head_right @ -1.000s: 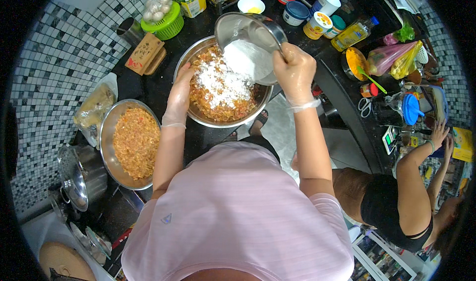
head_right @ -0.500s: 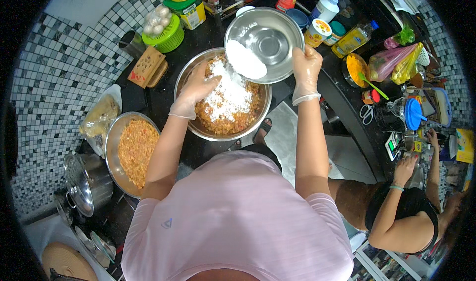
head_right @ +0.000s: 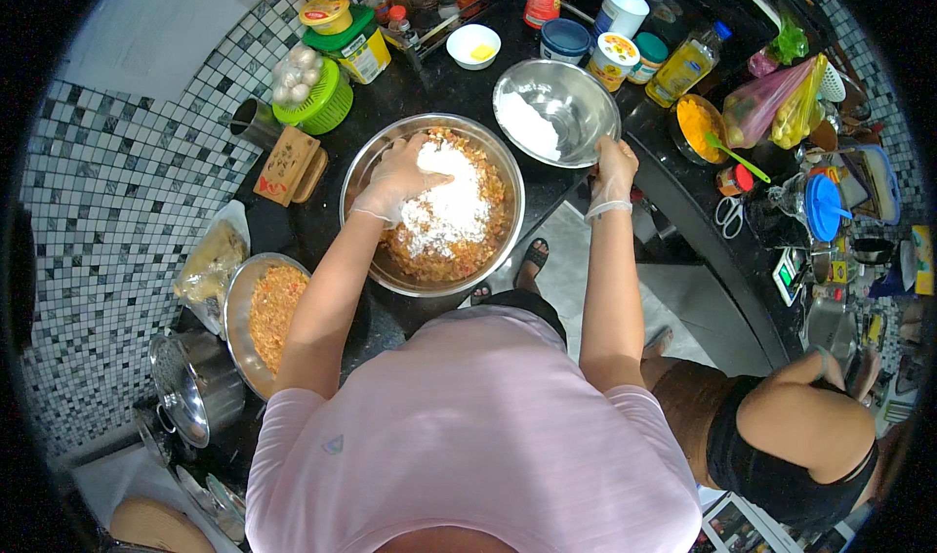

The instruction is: The person mixes a large quantity of orange-colored food ingredients in a metal bowl using gloved hands. They repeatedly add a white powder from a smaller bowl and continue mixing by hand to incorporate it into the main mixture.

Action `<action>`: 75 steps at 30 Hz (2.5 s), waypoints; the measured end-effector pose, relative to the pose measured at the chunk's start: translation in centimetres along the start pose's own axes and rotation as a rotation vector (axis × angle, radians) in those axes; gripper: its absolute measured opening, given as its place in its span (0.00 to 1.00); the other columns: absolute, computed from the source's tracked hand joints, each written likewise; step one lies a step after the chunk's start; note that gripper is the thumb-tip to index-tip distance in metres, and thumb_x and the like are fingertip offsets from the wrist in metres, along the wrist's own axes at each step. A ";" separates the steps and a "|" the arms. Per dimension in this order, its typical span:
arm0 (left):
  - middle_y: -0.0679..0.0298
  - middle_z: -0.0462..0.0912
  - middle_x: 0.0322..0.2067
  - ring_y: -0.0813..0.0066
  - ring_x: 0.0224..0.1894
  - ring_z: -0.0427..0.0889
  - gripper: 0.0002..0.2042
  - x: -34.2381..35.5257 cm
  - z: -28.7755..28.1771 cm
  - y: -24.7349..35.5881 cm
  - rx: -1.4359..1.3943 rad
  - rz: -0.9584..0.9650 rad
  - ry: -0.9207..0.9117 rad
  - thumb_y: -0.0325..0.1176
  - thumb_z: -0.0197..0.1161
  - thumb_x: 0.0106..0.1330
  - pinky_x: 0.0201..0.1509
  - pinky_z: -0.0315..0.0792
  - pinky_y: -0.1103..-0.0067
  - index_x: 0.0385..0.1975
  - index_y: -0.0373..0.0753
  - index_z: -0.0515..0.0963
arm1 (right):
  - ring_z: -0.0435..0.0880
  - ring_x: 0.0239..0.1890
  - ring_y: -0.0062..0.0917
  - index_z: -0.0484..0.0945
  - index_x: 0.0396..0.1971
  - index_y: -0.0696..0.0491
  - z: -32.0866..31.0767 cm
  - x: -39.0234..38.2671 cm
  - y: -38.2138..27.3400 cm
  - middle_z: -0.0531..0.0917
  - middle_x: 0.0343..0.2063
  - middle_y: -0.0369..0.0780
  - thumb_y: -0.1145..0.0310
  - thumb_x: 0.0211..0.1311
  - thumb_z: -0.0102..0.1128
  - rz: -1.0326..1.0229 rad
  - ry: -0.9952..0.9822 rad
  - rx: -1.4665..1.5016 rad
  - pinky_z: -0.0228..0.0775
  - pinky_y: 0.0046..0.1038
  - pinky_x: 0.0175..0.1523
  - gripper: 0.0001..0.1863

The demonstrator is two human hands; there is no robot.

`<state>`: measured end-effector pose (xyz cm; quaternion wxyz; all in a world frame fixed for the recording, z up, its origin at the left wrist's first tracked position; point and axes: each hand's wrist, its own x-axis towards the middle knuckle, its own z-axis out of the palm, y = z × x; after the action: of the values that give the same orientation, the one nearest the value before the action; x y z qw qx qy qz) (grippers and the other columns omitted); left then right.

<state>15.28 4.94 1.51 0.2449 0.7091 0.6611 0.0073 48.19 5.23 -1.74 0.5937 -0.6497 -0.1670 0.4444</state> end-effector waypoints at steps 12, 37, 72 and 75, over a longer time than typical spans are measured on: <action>0.44 0.60 0.61 0.44 0.61 0.64 0.42 -7.2 0.4 3.8 0.102 0.112 -0.076 0.50 0.71 0.48 0.57 0.66 0.54 0.66 0.54 0.60 | 0.71 0.11 0.18 0.68 0.18 0.50 1.8 -1.4 7.9 0.73 0.13 0.32 0.70 0.57 0.60 -0.040 0.018 0.129 0.63 0.20 0.16 0.11; 0.46 0.65 0.57 0.52 0.56 0.72 0.37 -9.2 -0.7 4.5 0.222 0.233 -0.151 0.34 0.67 0.51 0.54 0.71 0.63 0.65 0.54 0.63 | 0.59 0.14 0.22 0.66 0.15 0.59 2.9 -12.6 5.5 0.63 0.10 0.42 0.62 0.56 0.58 -0.435 -0.243 -0.583 0.56 0.32 0.23 0.19; 0.48 0.56 0.67 0.61 0.69 0.57 0.52 -1.4 -1.9 -3.8 -0.505 -0.189 -0.330 0.57 0.70 0.50 0.71 0.53 0.72 0.67 0.29 0.51 | 0.60 0.16 0.17 0.66 0.14 0.59 2.9 -11.5 7.5 0.63 0.09 0.40 0.68 0.52 0.56 -0.345 -0.292 -0.429 0.57 0.29 0.22 0.14; 0.53 0.65 0.64 0.69 0.66 0.63 0.43 0.2 -1.8 -3.7 -0.808 -0.171 -0.567 0.54 0.67 0.56 0.68 0.56 0.75 0.66 0.33 0.58 | 0.60 0.16 0.15 0.67 0.14 0.59 3.2 -11.6 7.4 0.63 0.09 0.36 0.68 0.54 0.56 -0.341 -0.291 -0.422 0.56 0.28 0.22 0.15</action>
<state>11.27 5.74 1.70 0.6698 0.4749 0.5687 0.0498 37.08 -3.20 -3.86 0.4815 -0.6507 -0.4456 0.3824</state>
